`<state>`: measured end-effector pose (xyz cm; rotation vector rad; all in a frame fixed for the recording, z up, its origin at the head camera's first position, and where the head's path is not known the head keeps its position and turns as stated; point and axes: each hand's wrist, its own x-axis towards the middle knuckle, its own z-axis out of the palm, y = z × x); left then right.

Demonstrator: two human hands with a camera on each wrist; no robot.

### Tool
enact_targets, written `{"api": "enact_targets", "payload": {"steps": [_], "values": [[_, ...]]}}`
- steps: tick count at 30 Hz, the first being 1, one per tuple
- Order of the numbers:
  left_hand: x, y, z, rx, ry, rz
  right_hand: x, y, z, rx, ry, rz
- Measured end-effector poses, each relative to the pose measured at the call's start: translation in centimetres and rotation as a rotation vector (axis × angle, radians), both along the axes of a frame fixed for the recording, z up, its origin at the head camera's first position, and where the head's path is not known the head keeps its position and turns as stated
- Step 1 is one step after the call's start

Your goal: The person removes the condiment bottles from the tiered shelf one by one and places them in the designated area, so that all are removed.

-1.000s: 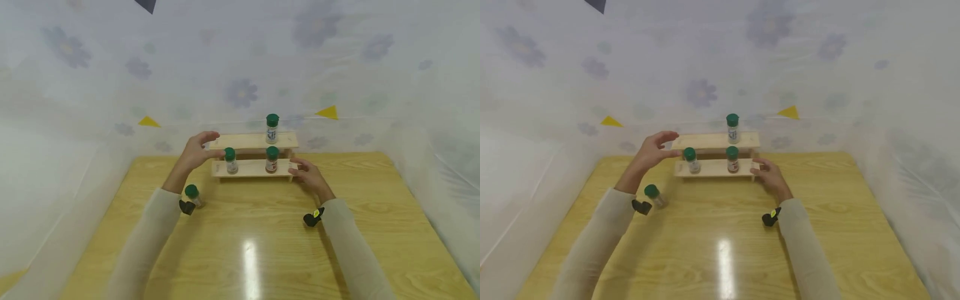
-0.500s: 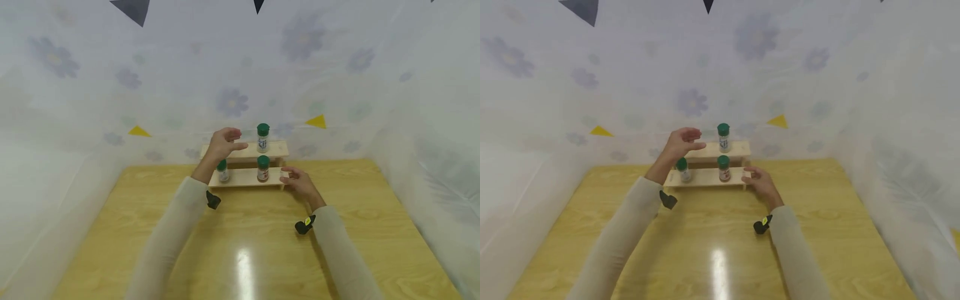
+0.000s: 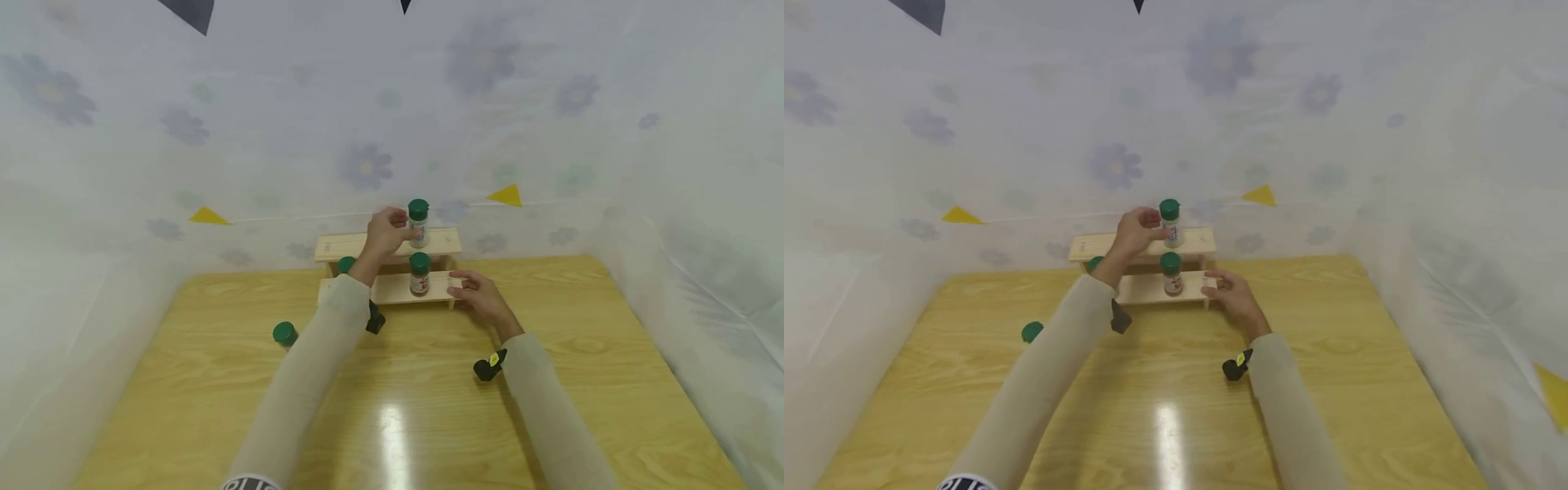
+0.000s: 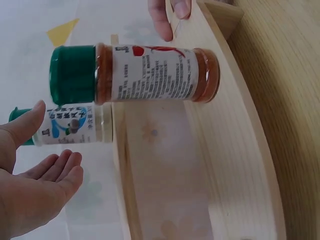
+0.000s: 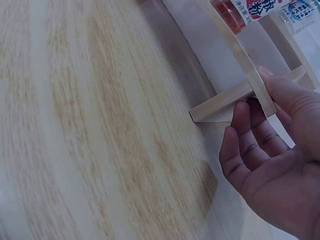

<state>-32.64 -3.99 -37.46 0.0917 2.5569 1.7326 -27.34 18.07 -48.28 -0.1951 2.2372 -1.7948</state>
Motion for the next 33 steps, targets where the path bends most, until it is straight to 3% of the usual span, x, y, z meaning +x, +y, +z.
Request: {"api": "enact_targets", "payload": {"steps": [8, 14, 19, 26, 33], "values": [[0.1, 0.9, 0.0, -0.044, 0.039, -0.018, 0.2, -0.2, 0.3, 0.011, 0.001, 0.006], [0.1, 1.3, -0.1, -0.095, 0.065, 0.007, 0.2, -0.1, 0.5, 0.037, -0.011, 0.005], [0.2, 1.2, 0.0, -0.105, 0.068, -0.011, -0.2, 0.2, -0.1, 0.009, -0.020, 0.010], [0.8, 0.7, 1.1, -0.099, 0.070, -0.053, -1.3, 0.7, -2.2, 0.044, 0.002, 0.009], [1.5, -0.6, 3.2, -0.125, 0.087, -0.096, -1.6, 0.6, -2.3, 0.043, -0.005, 0.006]]}}
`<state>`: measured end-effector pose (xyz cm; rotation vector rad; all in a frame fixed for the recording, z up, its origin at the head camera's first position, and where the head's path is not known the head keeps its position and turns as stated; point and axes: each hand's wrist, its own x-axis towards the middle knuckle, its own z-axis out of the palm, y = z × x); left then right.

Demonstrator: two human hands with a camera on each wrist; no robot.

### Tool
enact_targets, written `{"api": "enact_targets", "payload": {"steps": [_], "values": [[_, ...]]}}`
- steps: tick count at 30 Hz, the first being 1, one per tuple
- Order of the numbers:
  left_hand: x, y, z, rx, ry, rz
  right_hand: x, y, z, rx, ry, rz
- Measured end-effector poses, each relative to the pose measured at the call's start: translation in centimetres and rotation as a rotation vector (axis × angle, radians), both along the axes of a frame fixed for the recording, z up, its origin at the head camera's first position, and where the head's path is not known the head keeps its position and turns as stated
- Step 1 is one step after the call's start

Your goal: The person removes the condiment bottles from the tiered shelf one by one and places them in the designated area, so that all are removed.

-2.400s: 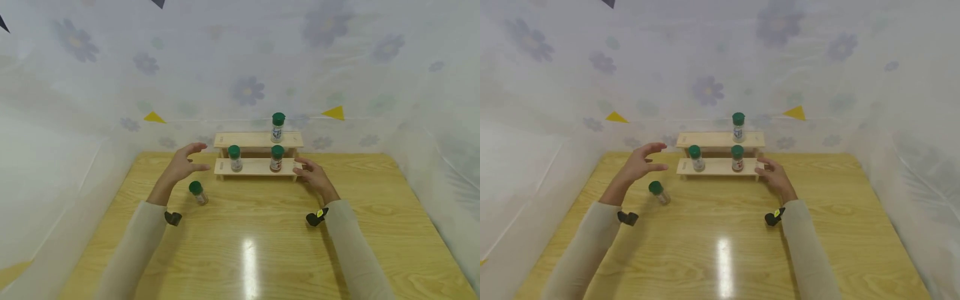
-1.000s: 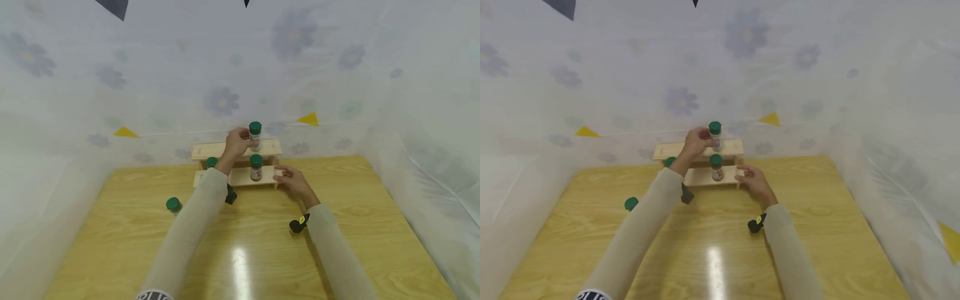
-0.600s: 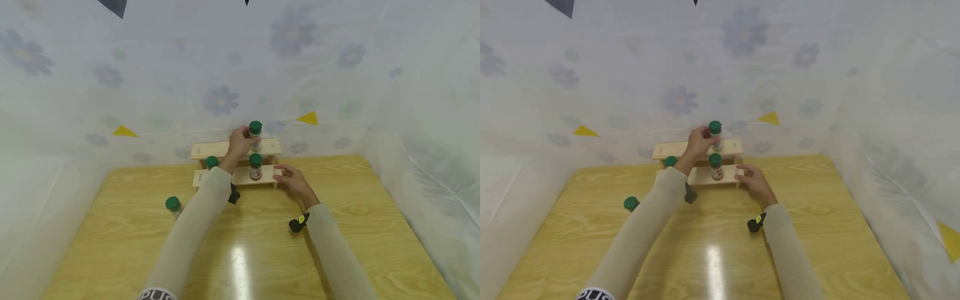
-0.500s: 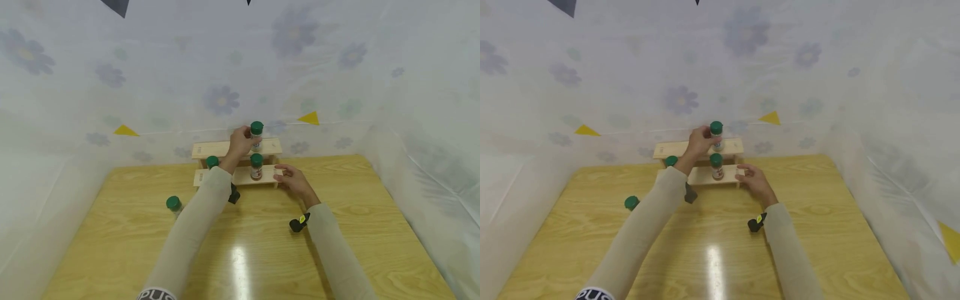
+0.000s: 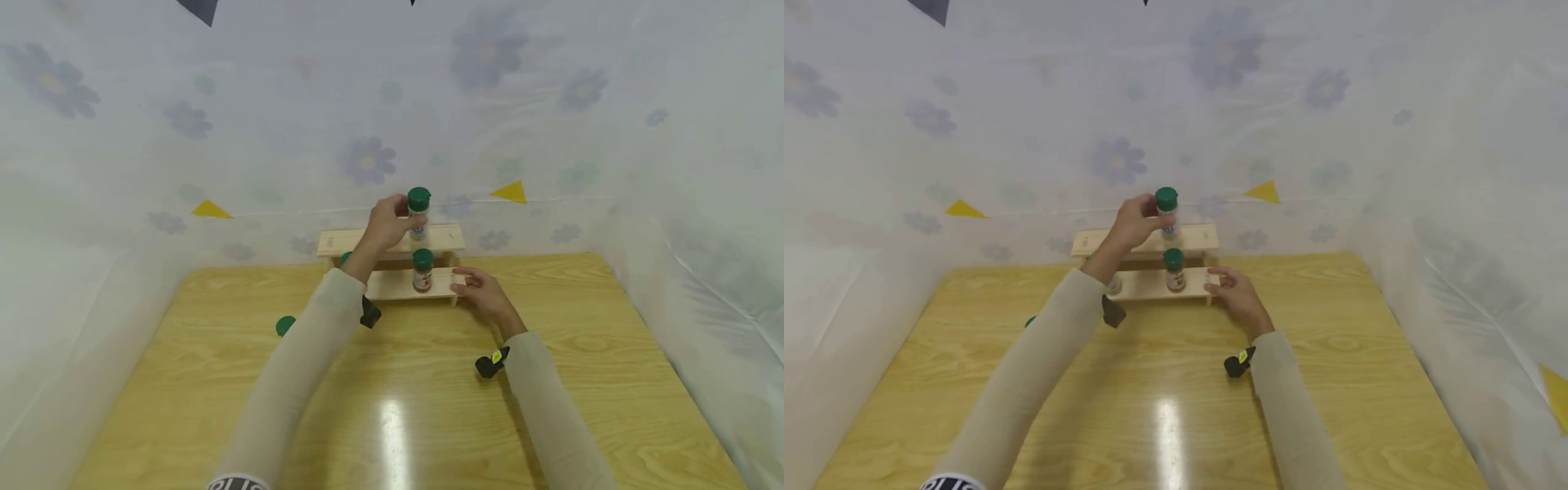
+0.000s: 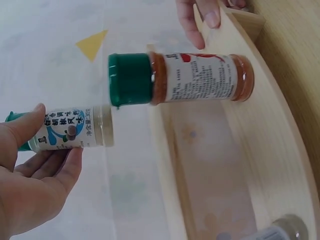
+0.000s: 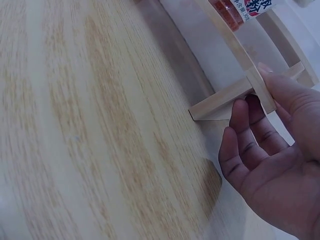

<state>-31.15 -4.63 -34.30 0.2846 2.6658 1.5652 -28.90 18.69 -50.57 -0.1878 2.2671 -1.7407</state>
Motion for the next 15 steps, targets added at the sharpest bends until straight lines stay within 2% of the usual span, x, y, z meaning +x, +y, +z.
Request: {"api": "enact_targets", "payload": {"steps": [5, 11, 15], "values": [[1.0, -1.3, 0.7, 0.022, 0.014, -0.019, -0.2, 0.1, -0.1, -0.011, -0.008, 0.011], [2.6, -3.2, 0.7, 0.043, 0.083, -0.022, -0.3, 0.2, -0.2, 0.011, 0.010, 0.013], [3.9, -4.9, 0.6, 0.065, 0.099, -0.019, -0.3, 0.3, -0.2, 0.016, 0.013, 0.019]]}}
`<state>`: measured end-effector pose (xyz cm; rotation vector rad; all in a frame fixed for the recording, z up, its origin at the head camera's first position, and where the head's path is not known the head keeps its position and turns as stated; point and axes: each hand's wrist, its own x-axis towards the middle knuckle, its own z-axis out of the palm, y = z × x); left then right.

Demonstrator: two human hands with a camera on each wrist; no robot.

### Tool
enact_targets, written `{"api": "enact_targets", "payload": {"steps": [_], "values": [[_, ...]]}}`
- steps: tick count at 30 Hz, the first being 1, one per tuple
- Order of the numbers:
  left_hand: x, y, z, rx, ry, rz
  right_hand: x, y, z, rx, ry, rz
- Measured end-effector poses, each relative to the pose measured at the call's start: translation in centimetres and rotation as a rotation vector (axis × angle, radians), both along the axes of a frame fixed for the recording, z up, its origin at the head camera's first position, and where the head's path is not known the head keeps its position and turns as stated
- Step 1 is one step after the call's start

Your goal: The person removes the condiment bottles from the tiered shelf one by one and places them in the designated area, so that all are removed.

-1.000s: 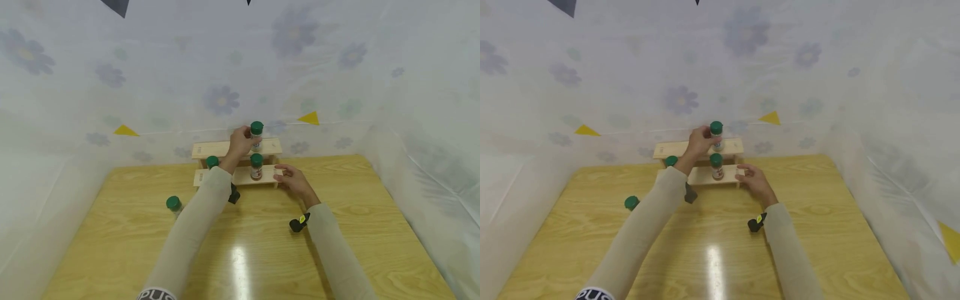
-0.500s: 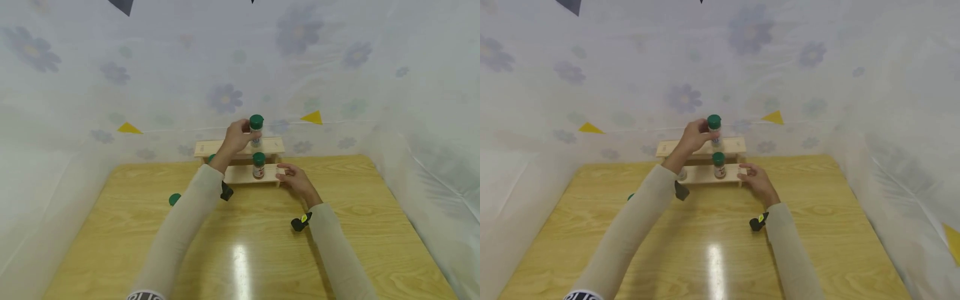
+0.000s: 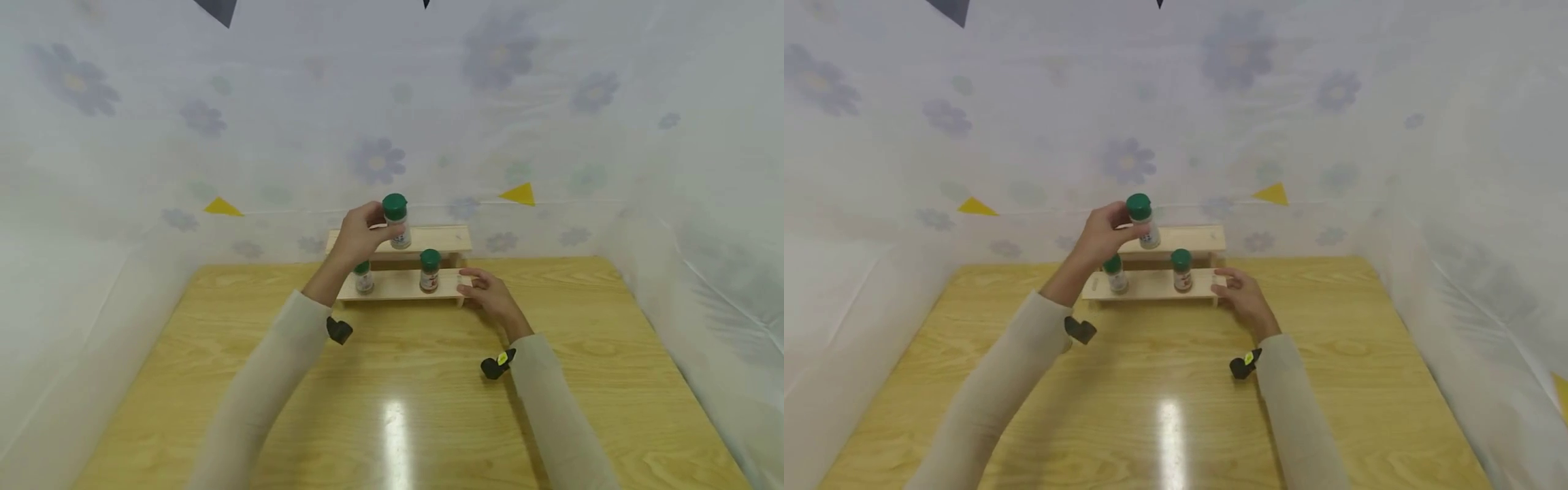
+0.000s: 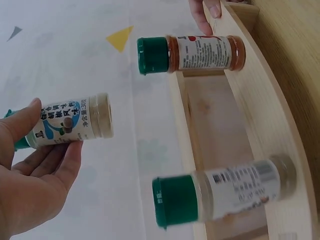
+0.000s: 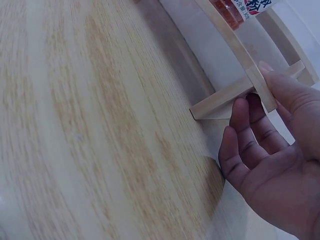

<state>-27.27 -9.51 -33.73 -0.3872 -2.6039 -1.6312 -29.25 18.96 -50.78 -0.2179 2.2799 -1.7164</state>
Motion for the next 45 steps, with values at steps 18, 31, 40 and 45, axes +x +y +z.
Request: {"api": "enact_targets", "payload": {"steps": [18, 31, 40, 45], "values": [[5.8, -8.5, -2.2, 0.065, -0.020, 0.076, -0.8, 1.3, -0.3, -0.036, -0.036, 0.021], [9.5, -13.8, -4.8, 0.031, -0.056, 0.259, -1.2, 2.5, -0.1, -0.027, -0.037, 0.030], [10.8, -15.8, -6.5, -0.005, -0.041, 0.300, -1.3, 3.0, 0.2, -0.024, -0.055, 0.026], [11.3, -16.2, -7.6, -0.036, -0.111, 0.310, -1.3, 3.5, 0.1, -0.018, -0.054, 0.025]]}}
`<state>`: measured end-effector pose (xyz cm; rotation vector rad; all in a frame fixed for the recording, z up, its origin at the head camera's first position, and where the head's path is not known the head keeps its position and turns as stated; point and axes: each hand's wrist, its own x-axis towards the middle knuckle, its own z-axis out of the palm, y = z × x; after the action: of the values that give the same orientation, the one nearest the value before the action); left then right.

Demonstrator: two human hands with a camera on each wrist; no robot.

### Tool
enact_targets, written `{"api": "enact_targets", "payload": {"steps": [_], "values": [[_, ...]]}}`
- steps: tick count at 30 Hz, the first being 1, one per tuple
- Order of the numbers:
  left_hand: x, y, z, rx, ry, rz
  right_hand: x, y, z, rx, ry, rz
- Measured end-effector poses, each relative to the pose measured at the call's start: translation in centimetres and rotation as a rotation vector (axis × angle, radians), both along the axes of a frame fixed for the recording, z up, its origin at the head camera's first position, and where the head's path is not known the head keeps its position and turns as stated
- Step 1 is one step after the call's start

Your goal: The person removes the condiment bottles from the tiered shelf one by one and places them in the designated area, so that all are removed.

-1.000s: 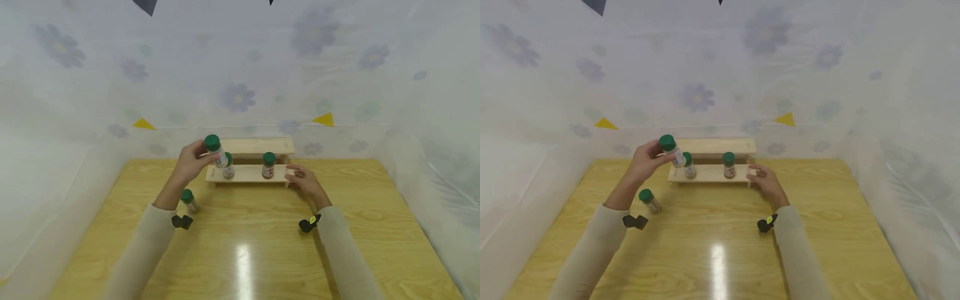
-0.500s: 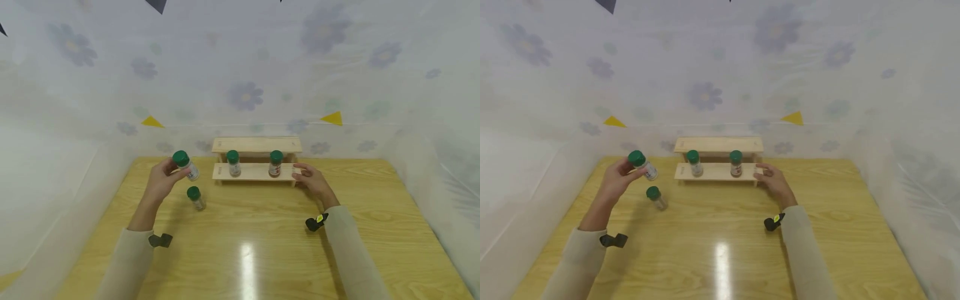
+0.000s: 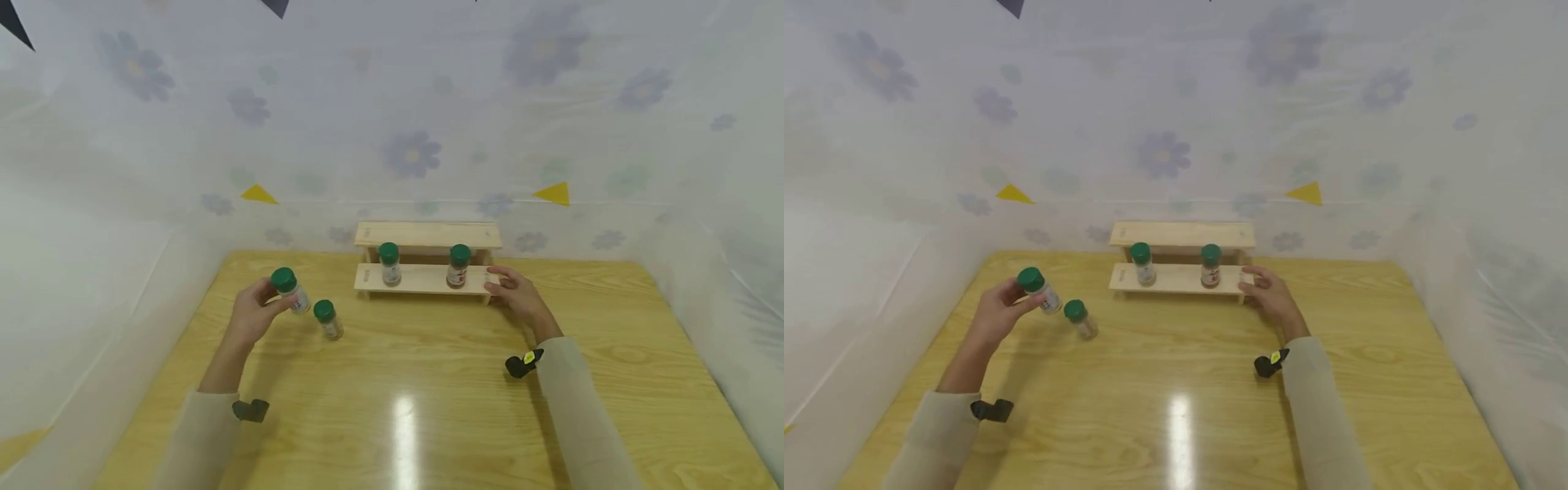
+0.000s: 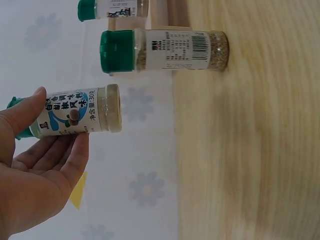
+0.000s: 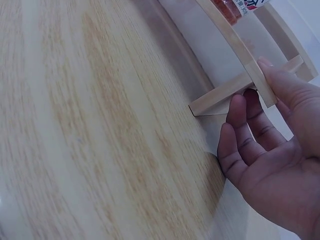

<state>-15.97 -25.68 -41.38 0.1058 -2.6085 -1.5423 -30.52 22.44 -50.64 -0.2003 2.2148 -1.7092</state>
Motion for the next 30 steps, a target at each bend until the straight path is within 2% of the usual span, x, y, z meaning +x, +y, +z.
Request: {"api": "enact_targets", "payload": {"steps": [4, 11, 16, 22, 30], "values": [[0.4, -0.3, -1.2, -0.011, -0.043, 0.006, -0.2, 0.2, -0.2, -0.004, -0.004, -0.009], [0.8, -0.4, -3.4, 0.039, -0.074, 0.005, 0.0, 0.2, 0.0, 0.007, 0.008, -0.005], [0.8, 0.0, -4.0, 0.067, -0.072, -0.002, 0.2, 0.3, 0.3, -0.002, 0.017, -0.018], [0.9, 0.2, -4.8, 0.044, -0.086, -0.008, 0.8, 0.0, 1.3, -0.058, -0.004, -0.023], [1.1, 0.4, -6.0, 0.056, -0.081, -0.028, 1.6, -0.6, 2.6, -0.048, -0.018, -0.026]]}}
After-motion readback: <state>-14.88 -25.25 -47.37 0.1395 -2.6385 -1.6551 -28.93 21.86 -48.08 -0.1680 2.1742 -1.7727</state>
